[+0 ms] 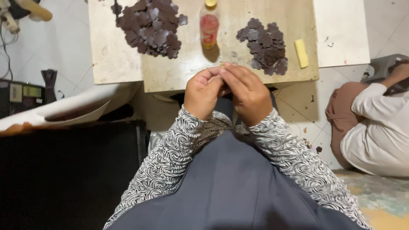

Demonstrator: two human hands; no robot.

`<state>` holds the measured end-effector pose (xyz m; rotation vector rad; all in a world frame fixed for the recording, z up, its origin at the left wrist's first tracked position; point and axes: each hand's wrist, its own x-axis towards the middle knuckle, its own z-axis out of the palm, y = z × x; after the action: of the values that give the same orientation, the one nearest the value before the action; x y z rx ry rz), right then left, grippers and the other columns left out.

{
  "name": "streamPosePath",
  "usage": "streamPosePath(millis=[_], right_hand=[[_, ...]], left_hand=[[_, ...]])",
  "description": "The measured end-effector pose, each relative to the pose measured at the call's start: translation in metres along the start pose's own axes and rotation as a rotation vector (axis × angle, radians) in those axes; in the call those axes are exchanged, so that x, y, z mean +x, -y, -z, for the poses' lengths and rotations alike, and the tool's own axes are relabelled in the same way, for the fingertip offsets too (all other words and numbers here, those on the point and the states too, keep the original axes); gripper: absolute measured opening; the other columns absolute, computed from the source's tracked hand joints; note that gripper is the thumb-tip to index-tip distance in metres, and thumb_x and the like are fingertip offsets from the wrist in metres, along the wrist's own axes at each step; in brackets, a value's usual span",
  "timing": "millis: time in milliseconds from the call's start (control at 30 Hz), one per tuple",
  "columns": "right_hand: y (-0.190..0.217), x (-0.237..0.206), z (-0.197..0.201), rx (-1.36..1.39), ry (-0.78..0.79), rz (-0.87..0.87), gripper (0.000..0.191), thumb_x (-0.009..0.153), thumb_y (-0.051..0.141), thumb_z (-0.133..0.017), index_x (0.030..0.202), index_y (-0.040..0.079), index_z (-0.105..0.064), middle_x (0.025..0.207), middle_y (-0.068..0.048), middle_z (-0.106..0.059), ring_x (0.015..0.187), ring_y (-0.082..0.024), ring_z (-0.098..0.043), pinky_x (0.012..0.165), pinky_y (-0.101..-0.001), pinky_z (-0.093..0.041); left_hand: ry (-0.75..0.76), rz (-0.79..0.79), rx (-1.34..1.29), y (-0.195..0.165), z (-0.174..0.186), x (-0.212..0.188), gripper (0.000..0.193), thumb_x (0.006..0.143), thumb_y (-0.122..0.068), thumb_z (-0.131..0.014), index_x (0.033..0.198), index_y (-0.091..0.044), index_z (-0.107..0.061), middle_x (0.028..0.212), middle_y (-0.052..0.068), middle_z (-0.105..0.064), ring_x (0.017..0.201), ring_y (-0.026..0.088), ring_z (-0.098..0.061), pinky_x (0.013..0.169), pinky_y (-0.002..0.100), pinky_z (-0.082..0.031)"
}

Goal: The person sits on the floor and repeatedly picks up small dark flower-shaped craft pieces from a wooden table. They rub each piece with a small yellow block to smooth the edges, then place the finished pieces into a growing pile. The person occasionally moves a bottle of liquid aside to clear space.

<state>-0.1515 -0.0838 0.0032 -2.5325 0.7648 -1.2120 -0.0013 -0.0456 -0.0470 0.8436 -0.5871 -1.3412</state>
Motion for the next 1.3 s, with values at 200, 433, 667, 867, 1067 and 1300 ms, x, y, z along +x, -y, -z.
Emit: streamPosePath(millis=[200,433,667,867,1067,1300], right_hand=[[0.003,-0.008,0.004,0.037,-0.036,-0.147,0.039,0.086,-0.014,-0.066,0.122,0.002,-0.071,0.125,-0.015,-0.071,0.117,-0.033,-0.070,0.102,-0.0401,-0.056],[0.026,0.017,0.011,-0.001,-0.078,0.030,0.036,0.091,-0.010,-0.071,0.126,0.001,-0.068,0.128,-0.015,-0.069,0.121,-0.034,-0.067,0.106,-0.0412,-0.054],[0.029,0.016,0.000,0.039,0.022,-0.005,0.037,0.088,-0.005,-0.076,0.124,0.002,-0.070,0.125,-0.013,-0.069,0.116,-0.034,-0.066,0.103,-0.0423,-0.054],[0.036,0.013,0.007,0.061,-0.084,-0.050,0.038,0.094,-0.009,-0.072,0.130,0.002,-0.067,0.134,-0.016,-0.066,0.126,-0.034,-0.065,0.110,-0.0408,-0.055],[0.034,0.014,-0.008,0.087,-0.002,0.152,0.035,0.088,-0.010,-0.075,0.120,0.001,-0.070,0.125,-0.014,-0.070,0.119,-0.033,-0.068,0.104,-0.0413,-0.056],[0.029,0.010,-0.005,0.054,-0.074,0.155,0.030,0.090,-0.011,-0.072,0.118,-0.002,-0.071,0.123,-0.015,-0.069,0.116,-0.034,-0.069,0.104,-0.0442,-0.057]], left_hand=[[-0.062,-0.085,0.077,-0.029,0.004,-0.016,0.033,0.106,-0.004,-0.056,0.137,0.007,-0.058,0.108,0.005,-0.067,0.094,0.008,-0.066,0.088,0.030,-0.062],[-0.011,-0.043,-0.038,-0.043,-0.009,-0.022,0.045,0.104,-0.002,-0.048,0.149,0.006,-0.046,0.099,-0.002,-0.063,0.080,0.003,-0.057,0.082,0.027,-0.056],[-0.053,-0.061,-0.088,-0.050,0.002,-0.032,0.047,0.104,0.000,-0.048,0.151,0.005,-0.046,0.082,-0.005,-0.054,0.072,0.001,-0.052,0.089,0.031,-0.061],[-0.071,-0.050,-0.061,-0.049,0.006,-0.030,0.053,0.100,0.001,-0.049,0.152,0.005,-0.039,0.086,-0.005,-0.058,0.073,0.002,-0.054,0.091,0.030,-0.060],[-0.077,-0.062,-0.183,-0.054,-0.001,-0.034,0.057,0.097,0.002,-0.047,0.153,0.006,-0.034,0.103,0.007,-0.071,0.080,0.006,-0.063,0.075,0.024,-0.052],[-0.044,-0.102,-0.204,-0.050,0.016,-0.034,0.057,0.100,0.003,-0.047,0.154,0.004,-0.032,0.093,0.001,-0.070,0.074,0.003,-0.060,0.077,0.022,-0.057]])
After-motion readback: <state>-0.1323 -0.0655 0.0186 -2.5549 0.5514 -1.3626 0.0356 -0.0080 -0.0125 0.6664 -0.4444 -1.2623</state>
